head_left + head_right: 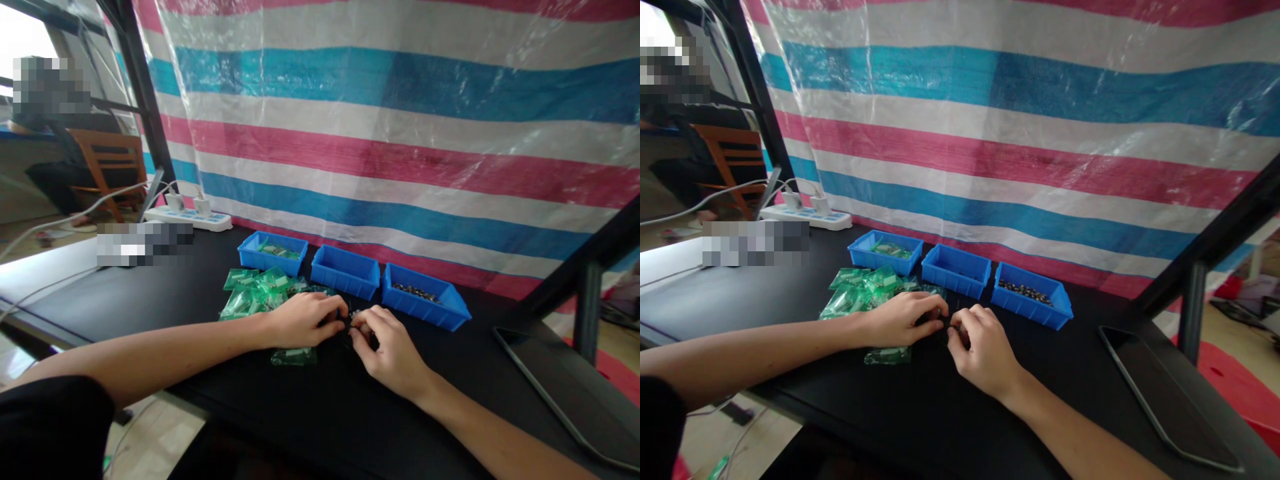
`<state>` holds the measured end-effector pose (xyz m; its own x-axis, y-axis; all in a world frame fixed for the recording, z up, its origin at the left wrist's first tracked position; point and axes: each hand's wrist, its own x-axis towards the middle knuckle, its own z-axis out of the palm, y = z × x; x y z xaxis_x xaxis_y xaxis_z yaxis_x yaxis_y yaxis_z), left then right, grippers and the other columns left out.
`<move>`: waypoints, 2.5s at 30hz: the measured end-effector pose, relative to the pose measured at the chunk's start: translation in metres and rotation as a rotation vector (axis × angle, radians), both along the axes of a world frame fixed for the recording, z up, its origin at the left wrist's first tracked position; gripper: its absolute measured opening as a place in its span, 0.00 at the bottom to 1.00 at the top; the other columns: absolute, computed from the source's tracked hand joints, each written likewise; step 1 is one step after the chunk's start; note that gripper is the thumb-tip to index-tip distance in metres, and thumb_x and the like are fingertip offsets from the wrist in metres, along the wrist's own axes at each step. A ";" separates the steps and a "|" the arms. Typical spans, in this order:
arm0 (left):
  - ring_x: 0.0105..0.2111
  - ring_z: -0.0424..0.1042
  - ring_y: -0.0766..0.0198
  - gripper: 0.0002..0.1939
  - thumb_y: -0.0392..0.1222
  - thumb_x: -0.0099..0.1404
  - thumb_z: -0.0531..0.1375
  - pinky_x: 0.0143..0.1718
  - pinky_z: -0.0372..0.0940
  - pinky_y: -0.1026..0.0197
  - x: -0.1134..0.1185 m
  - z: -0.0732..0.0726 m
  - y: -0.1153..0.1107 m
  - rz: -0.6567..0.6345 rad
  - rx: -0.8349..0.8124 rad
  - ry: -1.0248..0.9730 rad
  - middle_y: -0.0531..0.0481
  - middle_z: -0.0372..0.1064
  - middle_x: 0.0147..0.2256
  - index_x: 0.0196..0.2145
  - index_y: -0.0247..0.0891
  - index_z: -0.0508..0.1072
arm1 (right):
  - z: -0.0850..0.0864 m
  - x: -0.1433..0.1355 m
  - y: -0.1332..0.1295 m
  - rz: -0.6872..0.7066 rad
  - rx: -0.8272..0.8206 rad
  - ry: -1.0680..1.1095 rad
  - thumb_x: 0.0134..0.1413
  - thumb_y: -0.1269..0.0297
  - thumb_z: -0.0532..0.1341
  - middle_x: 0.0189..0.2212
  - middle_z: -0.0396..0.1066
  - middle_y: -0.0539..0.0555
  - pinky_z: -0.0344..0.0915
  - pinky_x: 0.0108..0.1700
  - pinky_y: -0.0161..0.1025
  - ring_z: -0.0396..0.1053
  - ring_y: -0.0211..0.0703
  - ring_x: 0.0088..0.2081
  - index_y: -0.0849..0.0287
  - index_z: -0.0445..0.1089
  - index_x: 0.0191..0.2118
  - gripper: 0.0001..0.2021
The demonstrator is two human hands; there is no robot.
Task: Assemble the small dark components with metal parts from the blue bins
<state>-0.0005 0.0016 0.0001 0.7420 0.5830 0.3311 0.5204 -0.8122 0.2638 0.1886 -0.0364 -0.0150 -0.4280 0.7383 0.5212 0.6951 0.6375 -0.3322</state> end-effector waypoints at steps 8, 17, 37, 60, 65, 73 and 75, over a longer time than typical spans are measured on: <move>0.30 0.67 0.66 0.04 0.37 0.63 0.52 0.31 0.59 0.68 -0.001 -0.002 0.001 -0.056 0.002 -0.023 0.52 0.67 0.31 0.36 0.38 0.65 | 0.000 0.000 0.000 -0.020 0.012 0.001 0.53 0.69 0.54 0.23 0.61 0.51 0.57 0.33 0.39 0.60 0.41 0.27 0.60 0.65 0.30 0.04; 0.30 0.68 0.66 0.04 0.38 0.63 0.52 0.31 0.59 0.67 0.000 -0.003 0.001 -0.022 -0.004 -0.028 0.52 0.67 0.31 0.36 0.38 0.65 | 0.000 0.000 0.001 -0.043 0.070 0.004 0.52 0.69 0.55 0.21 0.61 0.48 0.57 0.33 0.38 0.61 0.40 0.26 0.59 0.65 0.34 0.04; 0.28 0.68 0.65 0.07 0.42 0.64 0.51 0.28 0.57 0.67 0.001 0.000 0.001 0.059 0.007 0.002 0.52 0.68 0.29 0.33 0.38 0.65 | -0.002 -0.001 0.002 -0.056 0.082 0.029 0.53 0.69 0.55 0.19 0.61 0.48 0.57 0.33 0.38 0.61 0.40 0.26 0.59 0.64 0.31 0.02; 0.29 0.67 0.66 0.06 0.40 0.64 0.52 0.30 0.59 0.67 0.000 0.000 0.000 -0.026 -0.004 -0.008 0.52 0.67 0.30 0.35 0.38 0.66 | -0.002 0.000 0.001 -0.034 0.064 0.004 0.56 0.68 0.54 0.24 0.64 0.52 0.59 0.33 0.39 0.62 0.41 0.28 0.59 0.67 0.31 0.06; 0.30 0.68 0.66 0.06 0.40 0.65 0.51 0.31 0.59 0.67 0.000 0.000 0.000 -0.012 -0.005 -0.008 0.51 0.67 0.30 0.35 0.37 0.66 | -0.001 -0.001 0.002 -0.060 0.108 0.011 0.55 0.68 0.54 0.22 0.63 0.51 0.58 0.33 0.38 0.62 0.40 0.26 0.59 0.67 0.30 0.06; 0.29 0.68 0.66 0.05 0.39 0.64 0.52 0.30 0.59 0.67 -0.001 0.000 0.000 -0.011 -0.006 -0.007 0.52 0.67 0.30 0.35 0.37 0.66 | 0.001 -0.001 0.002 -0.073 0.121 0.015 0.55 0.67 0.54 0.21 0.63 0.50 0.58 0.32 0.38 0.62 0.40 0.26 0.59 0.66 0.31 0.06; 0.29 0.68 0.66 0.05 0.38 0.64 0.52 0.30 0.59 0.67 -0.001 -0.001 0.000 -0.021 -0.008 -0.006 0.51 0.67 0.30 0.35 0.37 0.66 | 0.001 -0.001 0.001 -0.062 0.100 0.005 0.55 0.67 0.54 0.22 0.63 0.50 0.58 0.32 0.38 0.62 0.40 0.26 0.59 0.66 0.30 0.06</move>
<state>-0.0015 0.0020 -0.0006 0.7520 0.5701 0.3309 0.5018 -0.8206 0.2734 0.1878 -0.0350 -0.0144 -0.3808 0.7071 0.5958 0.7325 0.6240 -0.2722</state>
